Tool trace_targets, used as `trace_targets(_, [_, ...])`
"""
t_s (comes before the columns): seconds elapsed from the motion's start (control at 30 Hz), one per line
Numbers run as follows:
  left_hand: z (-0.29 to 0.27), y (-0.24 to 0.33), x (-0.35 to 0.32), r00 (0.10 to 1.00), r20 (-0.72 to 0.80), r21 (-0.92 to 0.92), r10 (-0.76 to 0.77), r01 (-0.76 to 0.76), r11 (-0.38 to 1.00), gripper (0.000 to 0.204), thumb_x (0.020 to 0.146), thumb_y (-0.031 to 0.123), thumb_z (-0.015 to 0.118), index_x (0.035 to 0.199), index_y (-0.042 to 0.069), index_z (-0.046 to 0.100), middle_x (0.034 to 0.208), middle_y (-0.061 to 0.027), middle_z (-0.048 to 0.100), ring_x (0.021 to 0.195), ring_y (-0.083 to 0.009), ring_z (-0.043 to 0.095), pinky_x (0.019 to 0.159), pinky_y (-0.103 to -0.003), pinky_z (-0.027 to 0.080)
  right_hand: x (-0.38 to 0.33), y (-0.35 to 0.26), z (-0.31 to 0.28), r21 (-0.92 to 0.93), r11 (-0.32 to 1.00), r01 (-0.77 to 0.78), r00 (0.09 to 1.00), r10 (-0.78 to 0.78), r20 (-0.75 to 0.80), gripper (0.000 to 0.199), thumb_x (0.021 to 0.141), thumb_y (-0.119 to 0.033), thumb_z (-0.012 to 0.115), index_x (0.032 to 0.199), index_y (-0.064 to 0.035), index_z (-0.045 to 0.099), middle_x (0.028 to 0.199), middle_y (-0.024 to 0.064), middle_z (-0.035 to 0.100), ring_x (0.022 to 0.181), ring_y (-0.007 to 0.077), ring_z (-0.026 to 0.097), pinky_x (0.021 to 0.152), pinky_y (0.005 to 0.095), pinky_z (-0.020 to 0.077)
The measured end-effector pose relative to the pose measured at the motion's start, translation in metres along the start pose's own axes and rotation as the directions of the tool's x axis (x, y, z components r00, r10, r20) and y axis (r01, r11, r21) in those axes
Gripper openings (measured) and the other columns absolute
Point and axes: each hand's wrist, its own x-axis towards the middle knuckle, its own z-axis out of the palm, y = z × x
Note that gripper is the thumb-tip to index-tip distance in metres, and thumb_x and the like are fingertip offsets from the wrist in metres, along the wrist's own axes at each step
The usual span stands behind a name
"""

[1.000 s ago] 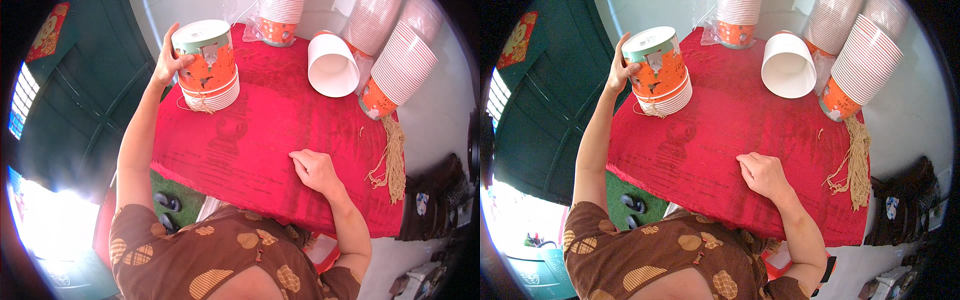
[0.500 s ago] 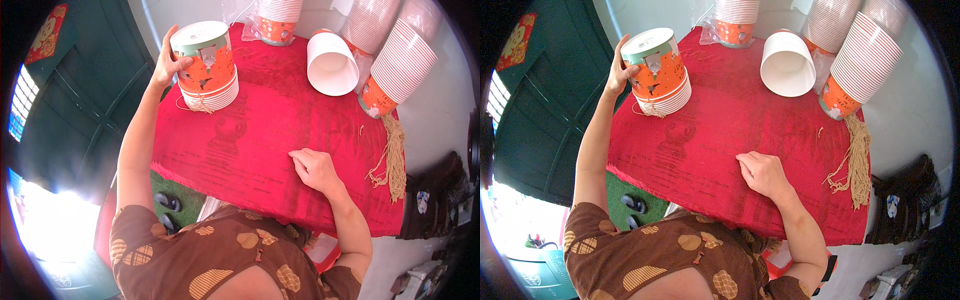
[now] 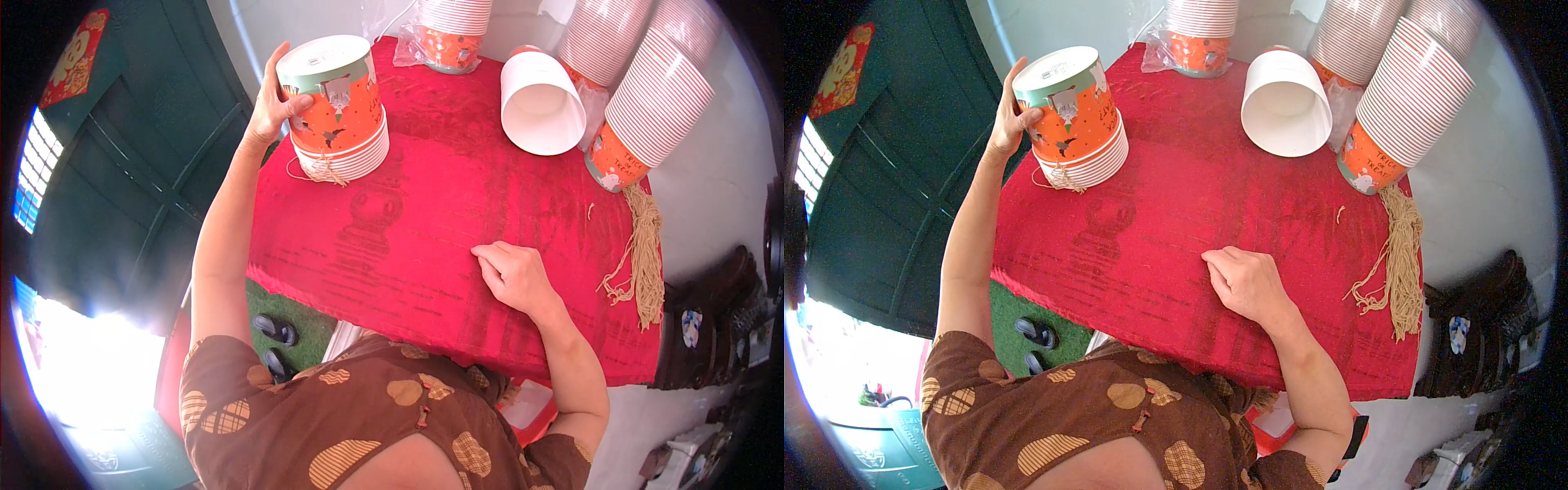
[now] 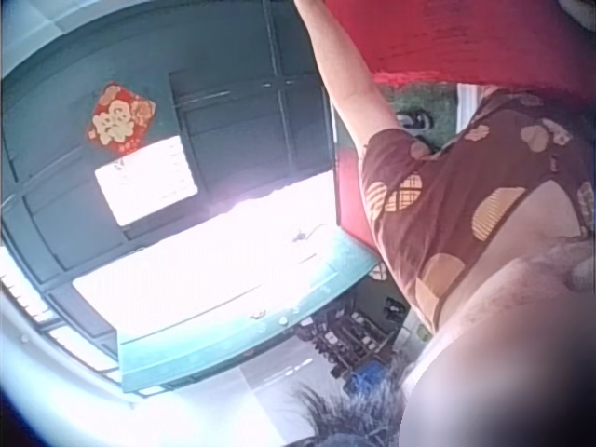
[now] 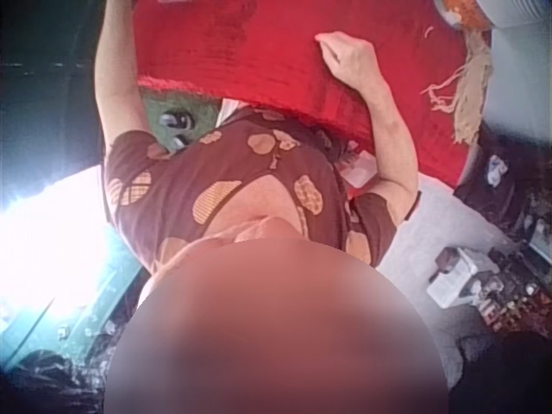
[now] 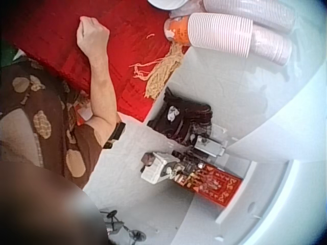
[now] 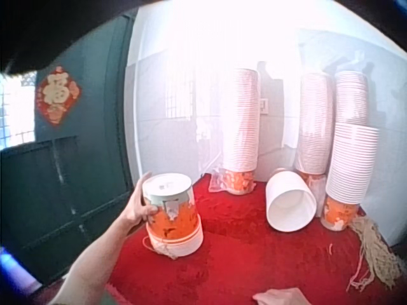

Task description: The person is tying thin strings to the rim of paper Halloween buckets to create handles.

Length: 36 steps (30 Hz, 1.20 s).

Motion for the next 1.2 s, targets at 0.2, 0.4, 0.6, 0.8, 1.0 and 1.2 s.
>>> trace_targets(0.2, [0.0009, -0.0001, -0.0003, 1.0, -0.014, 0.045, -0.009, 0.01, 0.999, 0.121, 0.058, 0.04, 0.087, 0.149, 0.002, 0.015, 0.137, -0.0217, 0.042, 0.13, -0.0319, 0.04, 0.111, -0.041, 0.028, 0.0003, -0.0009, 0.0001, -0.003, 1.0, -0.006, 1.0, 0.006, -0.002, 0.012, 0.08, -0.005, 0.064, 0.092, -0.0033, 0.067, 0.072, 0.0116, 0.063, 0.061, 0.0283, 0.063, 0.053, 0.0379, 0.0508])
trace_targets(0.4, [0.0022, 0.0012, -0.0009, 1.0, -0.02, 0.055, -0.003, 0.004, 0.998, 0.121, 0.059, 0.04, 0.087, 0.149, 0.002, 0.016, 0.137, -0.0222, 0.042, 0.129, -0.0319, 0.041, 0.11, -0.042, 0.03, 0.0004, -0.0003, 0.0012, 0.001, 1.0, 0.002, 1.0, -0.002, -0.011, 0.012, 0.08, -0.005, 0.064, 0.091, -0.0029, 0.067, 0.073, 0.0119, 0.063, 0.061, 0.0284, 0.063, 0.053, 0.0377, 0.0514])
trace_targets(0.6, [0.0042, 0.0029, -0.0015, 1.0, -0.024, 0.052, 0.0, 0.001, 0.999, 0.12, 0.06, 0.039, 0.087, 0.149, 0.003, 0.015, 0.136, -0.0223, 0.042, 0.129, -0.0327, 0.041, 0.11, -0.042, 0.031, 0.0006, -0.0011, 0.0004, 0.003, 1.0, -0.003, 1.0, 0.003, -0.005, 0.012, 0.08, -0.005, 0.064, 0.091, -0.0029, 0.067, 0.074, 0.0121, 0.064, 0.062, 0.0285, 0.063, 0.053, 0.0377, 0.0515])
trace_targets(0.8, [0.0038, -0.0002, -0.0034, 1.0, -0.012, 0.095, -0.001, 0.002, 0.995, 0.12, 0.06, 0.041, 0.086, 0.149, 0.003, 0.016, 0.137, -0.0219, 0.041, 0.13, -0.0329, 0.04, 0.11, -0.043, 0.031, 0.0004, 0.0001, 0.0002, 0.0, 1.0, -0.003, 1.0, 0.003, -0.008, 0.011, 0.08, -0.005, 0.064, 0.091, -0.0033, 0.067, 0.072, 0.0118, 0.063, 0.061, 0.0287, 0.063, 0.053, 0.0382, 0.0511])
trace_targets(1.0, [0.0049, 0.0028, -0.0054, 1.0, -0.004, 0.113, -0.012, 0.012, 0.993, 0.118, 0.061, 0.042, 0.085, 0.148, 0.004, 0.016, 0.138, -0.0218, 0.04, 0.13, -0.0328, 0.039, 0.11, -0.043, 0.031, -0.0004, 0.0002, 0.0002, 0.001, 1.0, 0.0, 1.0, 0.0, -0.007, 0.011, 0.08, -0.006, 0.064, 0.091, -0.0039, 0.067, 0.072, 0.0116, 0.063, 0.061, 0.0288, 0.063, 0.053, 0.0385, 0.0511])
trace_targets(1.2, [0.0044, -0.0011, -0.0058, 1.0, -0.006, 0.139, -0.005, 0.005, 0.99, 0.114, 0.061, 0.042, 0.083, 0.147, 0.004, 0.017, 0.136, -0.0208, 0.042, 0.129, -0.0318, 0.04, 0.109, -0.042, 0.032, -0.0011, 0.0004, 0.0008, 0.003, 1.0, -0.009, 1.0, 0.009, -0.01, 0.011, 0.081, -0.009, 0.065, 0.091, -0.0043, 0.067, 0.074, 0.0119, 0.064, 0.063, 0.0291, 0.064, 0.054, 0.0386, 0.0516])
